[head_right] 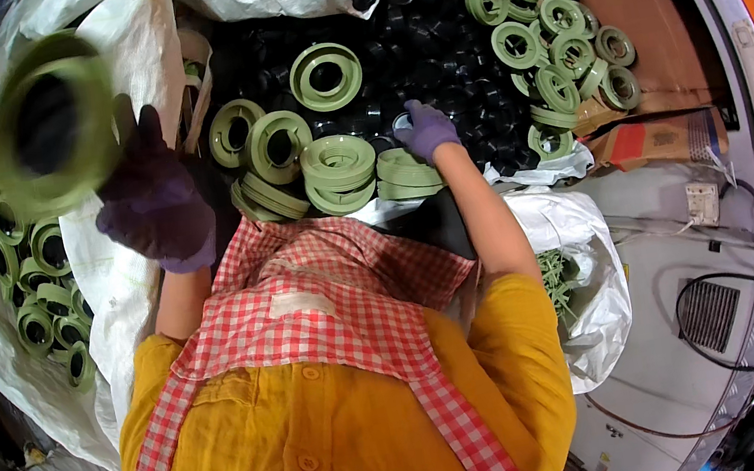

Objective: The person sits on the floor and assembles green and black plastic rings by hand. They pick up green rings, insert black components into them, and place the assembled units into a white sack. The process is repeated continuously throughout the clip.

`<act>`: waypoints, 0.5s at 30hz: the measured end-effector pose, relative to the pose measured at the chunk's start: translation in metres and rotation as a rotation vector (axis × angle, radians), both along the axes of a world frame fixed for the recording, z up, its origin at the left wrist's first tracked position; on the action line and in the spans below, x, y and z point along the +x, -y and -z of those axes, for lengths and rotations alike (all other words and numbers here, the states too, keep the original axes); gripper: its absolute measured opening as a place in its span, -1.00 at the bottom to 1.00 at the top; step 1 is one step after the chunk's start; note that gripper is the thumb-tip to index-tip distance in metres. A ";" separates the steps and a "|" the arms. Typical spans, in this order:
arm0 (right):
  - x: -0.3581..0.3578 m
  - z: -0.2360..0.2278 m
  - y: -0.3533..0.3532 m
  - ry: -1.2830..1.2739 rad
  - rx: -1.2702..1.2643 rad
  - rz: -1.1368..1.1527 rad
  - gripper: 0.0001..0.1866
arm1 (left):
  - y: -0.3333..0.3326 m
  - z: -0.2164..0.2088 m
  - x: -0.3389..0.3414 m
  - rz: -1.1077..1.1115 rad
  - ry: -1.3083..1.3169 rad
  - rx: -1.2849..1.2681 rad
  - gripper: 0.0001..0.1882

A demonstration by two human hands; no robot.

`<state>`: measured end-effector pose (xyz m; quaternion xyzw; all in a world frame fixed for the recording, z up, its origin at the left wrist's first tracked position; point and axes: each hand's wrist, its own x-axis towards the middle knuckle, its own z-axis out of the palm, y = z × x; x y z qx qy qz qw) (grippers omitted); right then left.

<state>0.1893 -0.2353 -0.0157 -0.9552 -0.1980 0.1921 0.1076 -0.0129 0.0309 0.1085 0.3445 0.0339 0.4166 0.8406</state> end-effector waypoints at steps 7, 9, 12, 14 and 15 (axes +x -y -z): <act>0.015 0.033 -0.015 -0.066 -0.335 -0.183 -0.09 | -0.005 0.158 0.020 0.207 -0.706 2.219 -0.41; 0.014 0.032 -0.014 -0.015 -0.423 -0.191 -0.10 | 0.003 0.140 0.039 0.449 -0.917 2.301 -0.39; 0.014 0.021 -0.018 0.008 -0.537 -0.126 -0.21 | -0.002 0.120 0.059 0.646 -1.119 2.316 -0.42; 0.015 0.026 -0.011 -0.094 -0.375 -0.016 -0.30 | 0.000 0.129 0.073 0.916 -1.305 2.348 -0.46; 0.018 0.030 -0.010 -0.142 -0.288 0.038 -0.35 | 0.007 0.112 0.066 0.798 -1.239 2.504 -0.60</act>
